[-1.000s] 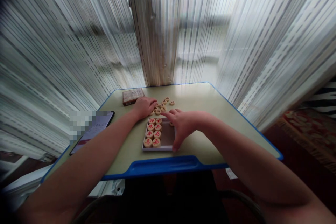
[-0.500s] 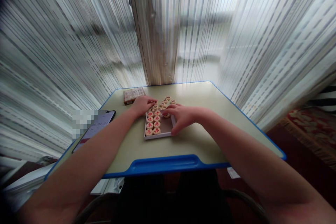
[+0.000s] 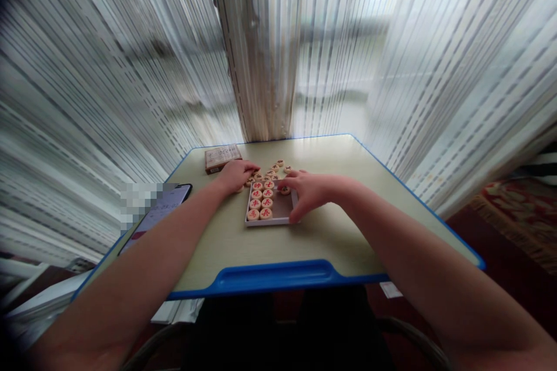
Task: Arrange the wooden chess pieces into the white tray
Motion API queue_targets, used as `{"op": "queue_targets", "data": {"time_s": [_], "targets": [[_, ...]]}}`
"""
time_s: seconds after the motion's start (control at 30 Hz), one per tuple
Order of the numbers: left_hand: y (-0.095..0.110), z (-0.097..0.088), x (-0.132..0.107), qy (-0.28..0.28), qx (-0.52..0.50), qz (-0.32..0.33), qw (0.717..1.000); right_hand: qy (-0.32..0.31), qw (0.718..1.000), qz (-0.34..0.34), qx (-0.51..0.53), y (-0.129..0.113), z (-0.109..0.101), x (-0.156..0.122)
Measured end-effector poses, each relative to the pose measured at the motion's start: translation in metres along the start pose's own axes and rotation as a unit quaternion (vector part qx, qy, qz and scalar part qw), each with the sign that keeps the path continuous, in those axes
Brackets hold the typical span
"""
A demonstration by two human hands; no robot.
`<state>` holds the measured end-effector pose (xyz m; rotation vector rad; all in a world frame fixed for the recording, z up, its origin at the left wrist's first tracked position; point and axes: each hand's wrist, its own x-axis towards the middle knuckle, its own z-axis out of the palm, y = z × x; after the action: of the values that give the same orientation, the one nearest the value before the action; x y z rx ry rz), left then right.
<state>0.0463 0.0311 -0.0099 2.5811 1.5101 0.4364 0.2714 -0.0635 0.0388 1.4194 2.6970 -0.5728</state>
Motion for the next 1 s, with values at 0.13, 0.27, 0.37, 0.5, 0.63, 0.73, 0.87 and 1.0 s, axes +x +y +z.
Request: {"op": "queue_targets", "data": {"time_s": [0.13, 0.27, 0.37, 0.5, 0.63, 0.73, 0.87, 1.0], "targets": [[0.001, -0.001, -0.001, -0.01, -0.001, 0.0, 1.0, 0.003, 1.0, 0.004, -0.006, 0.001, 0.001, 0.0], [0.002, -0.001, -0.002, -0.004, 0.008, -0.001, 1.0, 0.013, 1.0, 0.017, -0.007, -0.003, 0.0, -0.002], [0.004, -0.001, -0.002, -0.002, 0.012, -0.006, 1.0, 0.014, 0.999, 0.042, -0.001, -0.008, -0.003, -0.005], [0.004, 0.0, -0.002, -0.001, 0.007, -0.006, 1.0, -0.001, 0.998, 0.06, -0.019, -0.012, -0.006, -0.006], [0.005, -0.002, -0.003, 0.001, 0.013, -0.008, 1.0, 0.004, 0.998, 0.06, -0.023, -0.009, -0.005, -0.004], [0.007, -0.004, -0.005, 0.003, 0.009, -0.01, 1.0, 0.009, 0.998, 0.055, -0.026, -0.005, -0.004, -0.004], [0.01, -0.007, -0.007, 0.0, 0.0, -0.016, 1.0, 0.018, 0.999, 0.04, -0.023, -0.003, -0.006, -0.004], [0.009, -0.006, -0.006, -0.002, -0.003, -0.016, 1.0, 0.062, 0.997, 0.026, -0.044, -0.002, -0.005, 0.003]]}}
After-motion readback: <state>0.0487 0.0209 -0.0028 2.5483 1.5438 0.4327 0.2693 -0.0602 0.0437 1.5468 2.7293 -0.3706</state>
